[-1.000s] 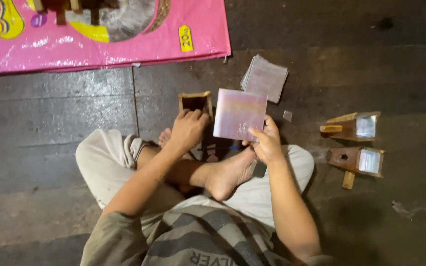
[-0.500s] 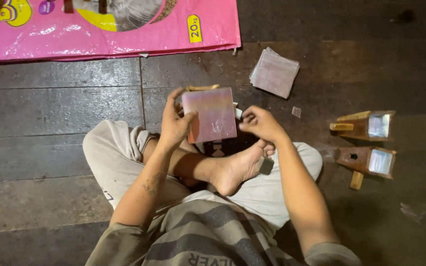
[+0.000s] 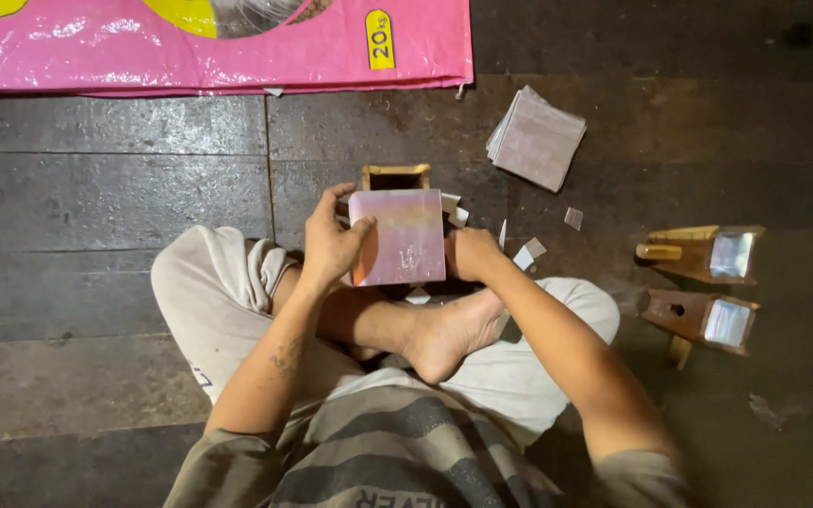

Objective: Marking thin sheets of material with a pen using a wooden jig and then cutting them with scissors.

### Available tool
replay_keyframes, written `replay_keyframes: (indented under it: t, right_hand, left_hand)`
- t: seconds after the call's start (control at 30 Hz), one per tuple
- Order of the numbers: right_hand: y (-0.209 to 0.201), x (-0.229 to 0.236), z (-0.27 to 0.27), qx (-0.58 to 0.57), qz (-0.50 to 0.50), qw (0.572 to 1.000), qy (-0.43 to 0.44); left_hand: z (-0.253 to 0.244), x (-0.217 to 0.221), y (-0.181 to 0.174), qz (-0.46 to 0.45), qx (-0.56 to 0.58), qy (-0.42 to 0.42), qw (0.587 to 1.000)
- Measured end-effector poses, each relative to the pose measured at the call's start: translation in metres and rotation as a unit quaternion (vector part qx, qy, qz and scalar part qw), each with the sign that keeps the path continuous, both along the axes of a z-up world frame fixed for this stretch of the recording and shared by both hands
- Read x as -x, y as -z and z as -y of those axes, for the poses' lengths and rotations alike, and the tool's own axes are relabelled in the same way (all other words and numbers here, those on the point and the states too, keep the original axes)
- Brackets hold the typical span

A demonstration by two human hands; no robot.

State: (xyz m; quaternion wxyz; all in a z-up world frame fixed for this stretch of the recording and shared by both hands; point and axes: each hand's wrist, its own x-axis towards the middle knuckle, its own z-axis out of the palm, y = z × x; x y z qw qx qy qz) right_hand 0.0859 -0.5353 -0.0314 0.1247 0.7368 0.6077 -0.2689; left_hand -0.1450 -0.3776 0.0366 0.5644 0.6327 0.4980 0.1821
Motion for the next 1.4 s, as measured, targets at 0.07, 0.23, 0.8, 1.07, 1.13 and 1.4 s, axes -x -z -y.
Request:
replay_keyframes:
  t: [0.07,0.23,0.8,1.07,1.13,1.4]
  right_hand:
    - [-0.001,-0.025,0.005,-0.074,-0.054,0.993,0.069]
    - [0.032,-0.062,0.013,-0.215,-0.205,0.833,0.467]
    - [0.004,0.019,0.013,-0.327,-0.473,0.651,0.496]
    - [-0.023,0.019,0.009,-0.340,-0.454,0.683,0.460]
    - [-0.027,0.018,0.010,-0.337,-0.454,0.680,0.466]
    - [-0.041,0.019,0.003,-0.385,-0.414,0.690,0.452]
  left_hand:
    - [-0.007,-0.003,0.003,-0.012,0.003,-0.003,1.000]
    - [-0.010,-0.018,-0.010,-0.019,0.006,-0.001,1.000]
    - [0.009,-0.017,-0.013,0.002,0.043,0.019,0.999]
    - [0.015,-0.010,0.006,0.025,0.040,0.008,0.999]
    - [0.014,-0.008,0.004,0.025,0.037,0.014,0.999]
    - [0.011,-0.009,-0.017,0.063,-0.017,0.020,0.998]
